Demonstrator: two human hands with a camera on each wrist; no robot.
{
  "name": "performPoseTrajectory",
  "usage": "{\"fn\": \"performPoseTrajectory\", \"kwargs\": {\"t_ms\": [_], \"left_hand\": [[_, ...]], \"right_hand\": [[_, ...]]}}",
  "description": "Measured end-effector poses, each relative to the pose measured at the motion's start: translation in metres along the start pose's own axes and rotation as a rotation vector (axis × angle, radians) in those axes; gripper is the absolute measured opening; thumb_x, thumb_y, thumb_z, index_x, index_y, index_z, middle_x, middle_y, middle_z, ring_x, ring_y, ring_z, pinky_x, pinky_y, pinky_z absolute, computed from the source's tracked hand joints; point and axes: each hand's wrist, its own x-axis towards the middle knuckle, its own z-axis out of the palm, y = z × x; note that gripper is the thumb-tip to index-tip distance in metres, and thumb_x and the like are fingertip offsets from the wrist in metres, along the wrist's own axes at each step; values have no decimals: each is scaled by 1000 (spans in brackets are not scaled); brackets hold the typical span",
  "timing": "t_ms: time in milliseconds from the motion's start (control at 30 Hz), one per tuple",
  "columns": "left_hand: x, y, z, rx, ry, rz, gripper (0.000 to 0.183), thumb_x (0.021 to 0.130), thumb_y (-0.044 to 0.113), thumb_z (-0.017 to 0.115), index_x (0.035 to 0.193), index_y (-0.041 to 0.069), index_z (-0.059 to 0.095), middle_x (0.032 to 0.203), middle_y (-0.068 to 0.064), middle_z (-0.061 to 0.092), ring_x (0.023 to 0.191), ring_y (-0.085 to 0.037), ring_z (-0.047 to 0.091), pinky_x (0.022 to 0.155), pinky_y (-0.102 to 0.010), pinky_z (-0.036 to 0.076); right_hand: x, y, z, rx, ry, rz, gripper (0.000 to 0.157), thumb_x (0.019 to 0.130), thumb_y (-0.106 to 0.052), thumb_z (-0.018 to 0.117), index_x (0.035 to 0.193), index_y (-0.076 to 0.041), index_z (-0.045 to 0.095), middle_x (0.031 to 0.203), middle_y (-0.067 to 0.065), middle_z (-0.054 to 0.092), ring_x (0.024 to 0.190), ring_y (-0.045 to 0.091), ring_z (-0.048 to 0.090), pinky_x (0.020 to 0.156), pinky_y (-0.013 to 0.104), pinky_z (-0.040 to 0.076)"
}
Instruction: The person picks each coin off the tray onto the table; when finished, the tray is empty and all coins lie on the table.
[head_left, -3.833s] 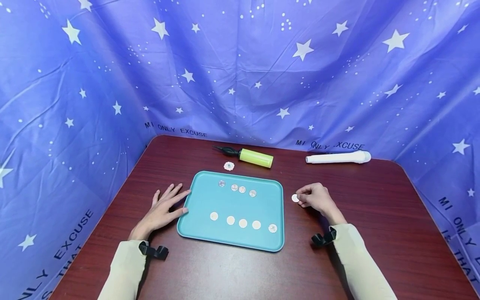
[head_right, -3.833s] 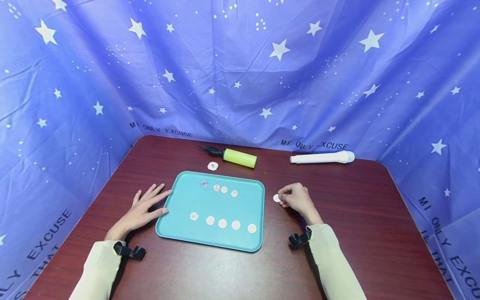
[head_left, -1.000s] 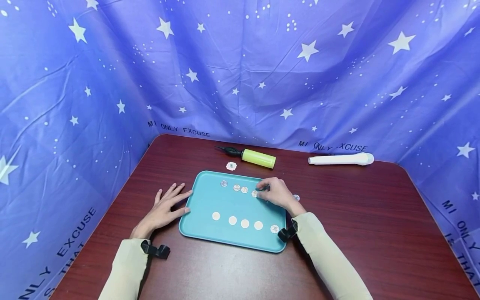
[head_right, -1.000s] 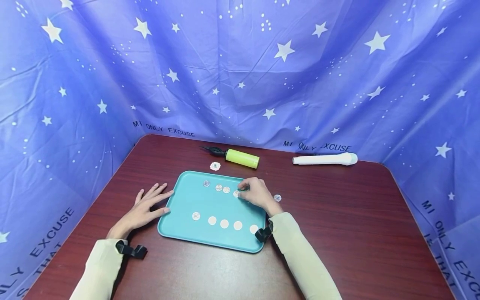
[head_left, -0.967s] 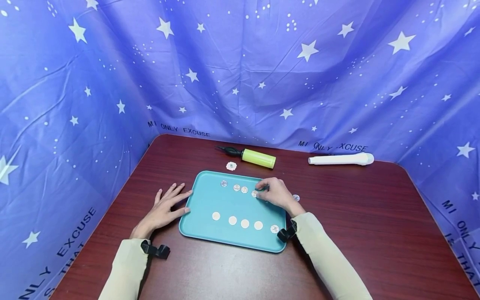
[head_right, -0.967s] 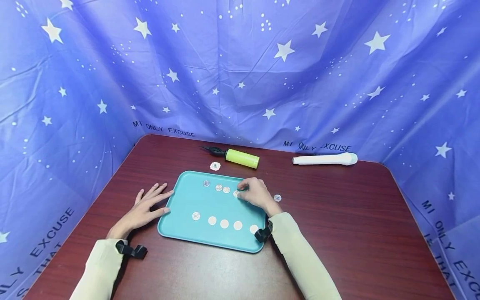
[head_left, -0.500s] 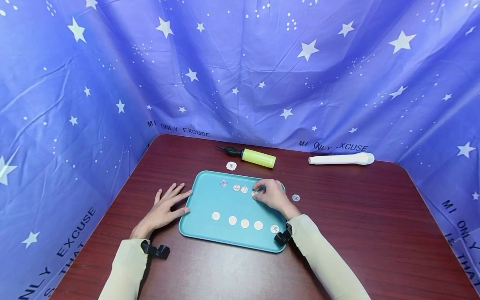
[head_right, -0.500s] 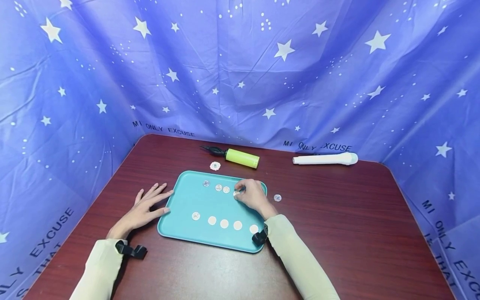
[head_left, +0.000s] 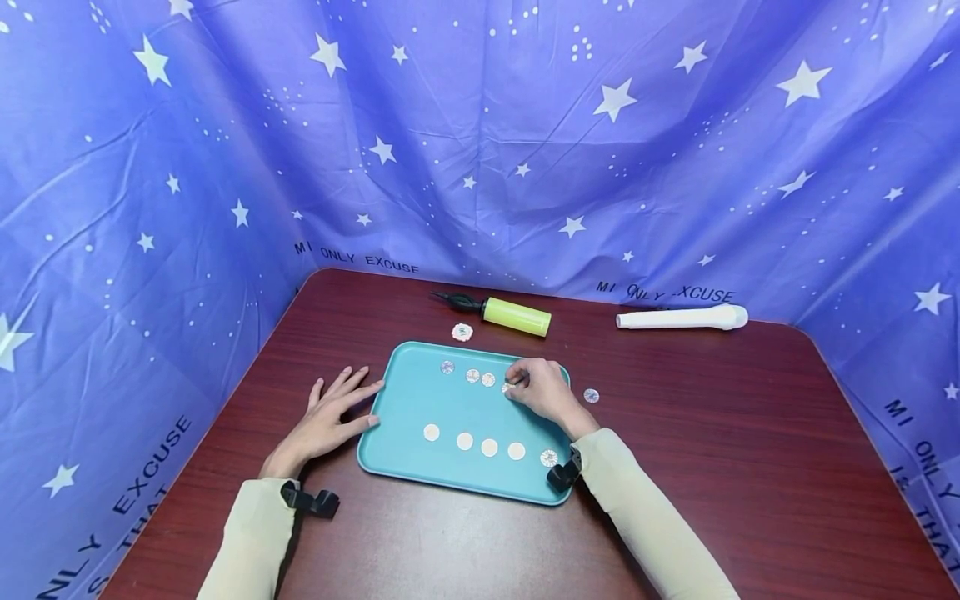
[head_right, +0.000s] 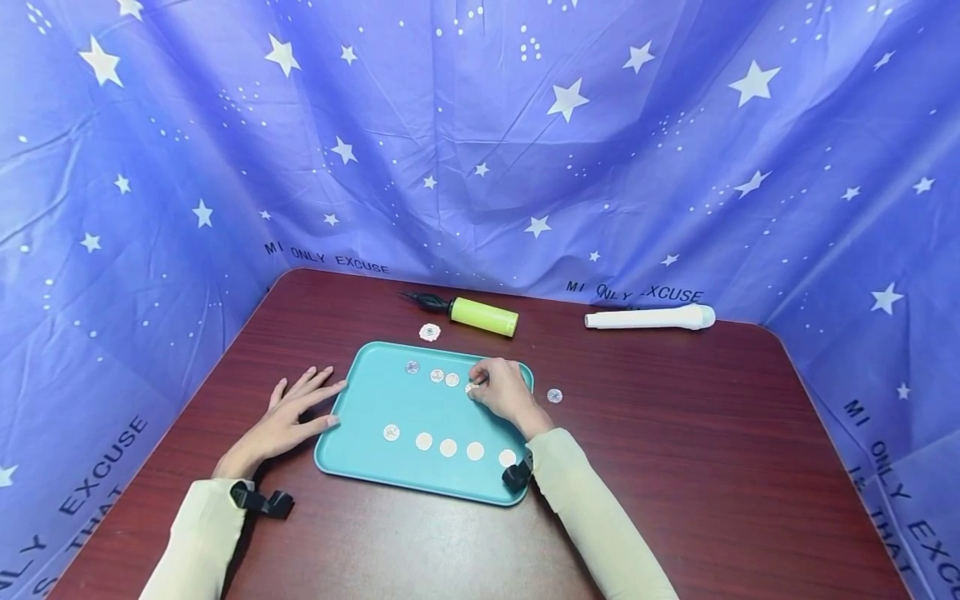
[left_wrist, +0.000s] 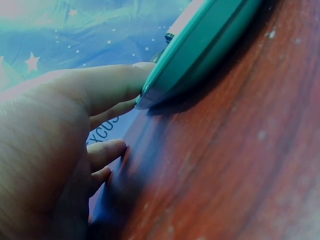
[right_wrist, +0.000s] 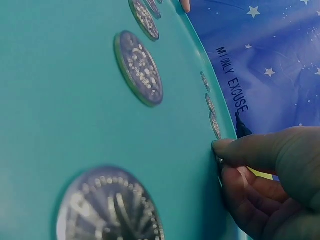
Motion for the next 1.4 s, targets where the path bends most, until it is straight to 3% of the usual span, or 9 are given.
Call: {"fn": "performPoseTrajectory", "kwargs": {"t_ms": [500, 867, 1100, 1267, 1400], "left_hand": [[-1, 0, 0, -10, -5, -3, 59, 91, 40, 70, 146, 24, 54, 163, -17, 34, 155, -45, 16, 116, -73, -4], [0, 1, 0, -7, 1, 1, 59, 91, 39, 70, 146, 24, 54, 163, -17, 34, 155, -45, 16, 116, -73, -4], [0, 1, 1, -4, 0, 0, 60, 91, 39, 70, 146, 24, 54, 163, -17, 34, 154, -45, 17, 116, -73, -4], [0, 1, 1, -3, -1, -2, 60, 91, 39, 70, 146, 24, 54, 163, -17, 34, 155, -45, 17, 116, -72, -4], [0, 1, 0, -5, -3, -4, 60, 91, 40, 70, 146, 24, 54, 163, -17, 34, 155, -45, 16, 116, -73, -4]], "right_hand": [[0, -1, -1, 51, -22, 48, 21, 79, -8, 83, 100, -8, 75, 86, 2, 72, 76, 9, 62, 73, 27, 54], [-1, 1, -2, -15, -17, -52, 7, 84, -11, 79, 91, -12, 78, 80, 0, 70, 72, 7, 57, 69, 24, 48], [-4, 0, -3, -32, -3, -66, 5, 84, -14, 80, 86, -14, 75, 80, -1, 71, 71, 6, 58, 69, 23, 48], [-7, 1, -8, 59, -35, -43, 2, 86, -12, 77, 85, -10, 76, 76, 2, 74, 63, 5, 63, 64, 22, 52], [-9, 5, -12, 190, -65, 35, 7, 90, -5, 70, 90, -4, 78, 77, 8, 76, 61, 8, 69, 61, 25, 58]]}}
